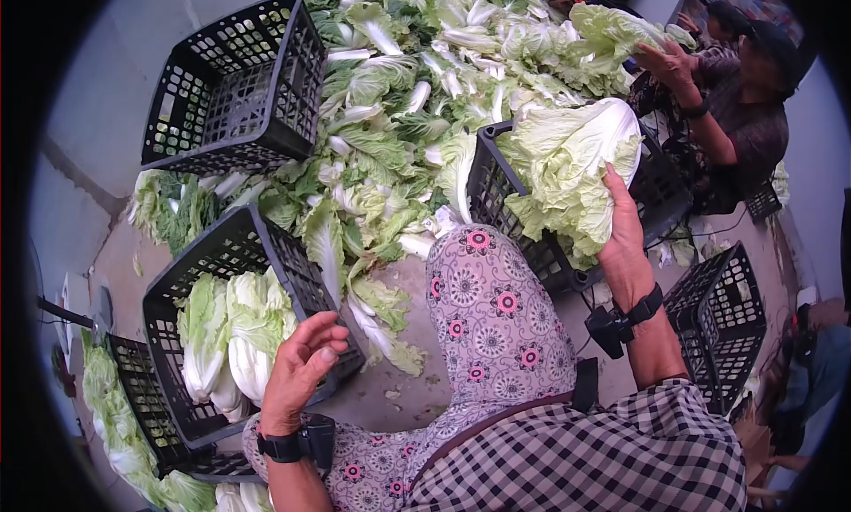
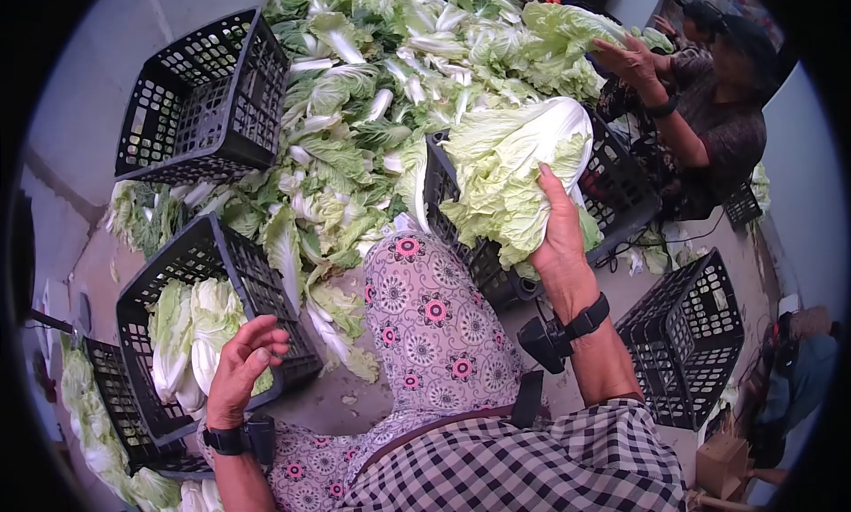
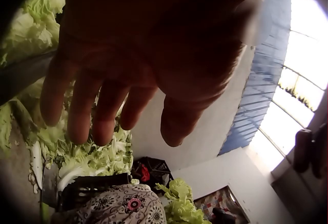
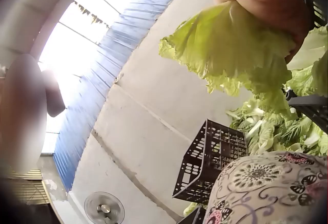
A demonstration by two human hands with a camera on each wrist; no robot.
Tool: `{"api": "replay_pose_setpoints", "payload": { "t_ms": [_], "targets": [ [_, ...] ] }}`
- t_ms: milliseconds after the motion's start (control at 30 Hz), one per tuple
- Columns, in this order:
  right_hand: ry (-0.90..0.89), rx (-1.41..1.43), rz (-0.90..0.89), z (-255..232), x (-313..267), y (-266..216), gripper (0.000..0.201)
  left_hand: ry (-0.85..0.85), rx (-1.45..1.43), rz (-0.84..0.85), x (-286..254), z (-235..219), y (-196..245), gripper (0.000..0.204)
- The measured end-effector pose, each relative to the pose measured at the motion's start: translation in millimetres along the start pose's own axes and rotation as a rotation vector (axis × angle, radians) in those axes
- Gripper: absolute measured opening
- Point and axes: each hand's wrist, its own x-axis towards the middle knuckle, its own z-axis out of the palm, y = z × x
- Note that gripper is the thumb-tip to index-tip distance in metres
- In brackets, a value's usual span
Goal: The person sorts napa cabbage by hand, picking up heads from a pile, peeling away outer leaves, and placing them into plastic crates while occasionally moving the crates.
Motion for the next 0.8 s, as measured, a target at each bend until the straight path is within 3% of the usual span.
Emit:
{"api": "replay_pose_setpoints", "payload": {
  "t_ms": [100, 167, 200, 400, 500, 600, 700, 733, 800],
  "targets": [
    [0.039, 0.032, -0.034, -6.7, 10.9, -4.5, 0.046, -0.008, 0.001, -0.007, 0.8, 0.0, 0.6, 0.059],
    [-0.127, -1.053, -0.365, -66.8, 23.5, -13.2, 0.051, -0.019, 0.003, -0.008, 1.5, 0.5, -0.1, 0.059],
    [-0.214, -1.597, -0.526, -72.6, 24.1, -15.0, 0.054, -0.023, 0.004, -0.005, 1.9, -0.5, -1.8, 0.06],
    [0.097, -0.573, 0.061, -70.6, 47.0, -15.2, 0.047, -0.02, 0.003, 0.0, -0.8, -1.2, -2.3, 0.06],
    [0.084, -0.321, 0.202, -70.5, 54.4, -23.9, 0.051, -0.023, 0.015, -0.002, 1.2, -0.1, -2.2, 0.059],
    [-0.112, -0.048, 0.281, -50.6, 26.8, -32.5, 0.055, -0.032, 0.024, -0.015, 0.1, 0.4, -1.0, 0.059],
    [-0.046, -0.739, 0.05, -62.3, 43.8, -22.8, 0.055, -0.034, 0.029, -0.02, -1.1, 0.4, 2.0, 0.058],
    [-0.196, -0.729, 0.067, -54.7, 36.7, -28.1, 0.05, -0.034, 0.03, -0.023, -1.2, -0.1, 2.3, 0.057],
    [-0.149, -0.717, 0.01, -68.8, 31.1, -31.2, 0.049, -0.038, 0.024, -0.018, -1.8, -1.2, 1.0, 0.057]
  ]
}}
